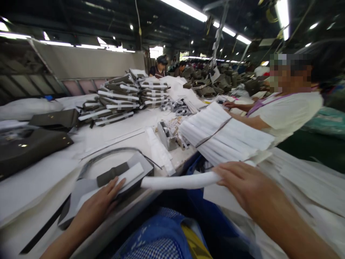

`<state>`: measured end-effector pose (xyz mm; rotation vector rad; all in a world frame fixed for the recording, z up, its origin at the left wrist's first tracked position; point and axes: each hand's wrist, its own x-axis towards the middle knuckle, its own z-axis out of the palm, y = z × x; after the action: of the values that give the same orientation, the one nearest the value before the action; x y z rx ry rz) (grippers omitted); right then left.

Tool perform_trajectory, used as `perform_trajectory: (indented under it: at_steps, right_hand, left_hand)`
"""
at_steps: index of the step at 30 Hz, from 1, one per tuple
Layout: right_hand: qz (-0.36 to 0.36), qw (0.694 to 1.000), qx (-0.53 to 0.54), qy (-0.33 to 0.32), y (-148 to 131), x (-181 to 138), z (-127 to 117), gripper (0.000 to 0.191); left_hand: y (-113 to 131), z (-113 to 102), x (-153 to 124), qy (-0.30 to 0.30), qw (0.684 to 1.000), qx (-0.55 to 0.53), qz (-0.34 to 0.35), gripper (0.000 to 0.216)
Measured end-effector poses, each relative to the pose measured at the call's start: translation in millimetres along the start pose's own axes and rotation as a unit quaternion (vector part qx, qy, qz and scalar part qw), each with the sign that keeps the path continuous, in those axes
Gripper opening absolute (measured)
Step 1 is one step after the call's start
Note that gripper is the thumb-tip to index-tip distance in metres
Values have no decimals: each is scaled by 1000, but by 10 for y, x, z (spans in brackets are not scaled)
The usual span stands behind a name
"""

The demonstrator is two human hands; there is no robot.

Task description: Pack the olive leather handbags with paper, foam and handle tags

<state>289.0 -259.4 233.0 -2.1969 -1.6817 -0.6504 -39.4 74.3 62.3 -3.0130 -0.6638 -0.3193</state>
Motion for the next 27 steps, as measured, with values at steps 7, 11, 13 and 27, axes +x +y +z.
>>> perform_trajectory:
  at_steps: [7, 11, 13, 27]
  right_hand:
    - [-206, 954, 167, -139, -1111, 405, 1658, 21]
    - [-183, 964, 178, -77, -1467, 484, 2104, 22]
    - [-169, 969, 174, -50, -1606, 492, 2196, 21]
    - [-199, 946, 254, 28, -1731, 430, 2304, 33]
  left_hand:
    - [-27, -199, 115, -73, 996, -49, -11, 55]
    - [-9, -156, 80, -56, 996, -67, -24, 57]
    - [17, -161, 69, -53, 996, -71, -30, 57]
    - [220, -31, -31, 6, 998, -24, -49, 69]
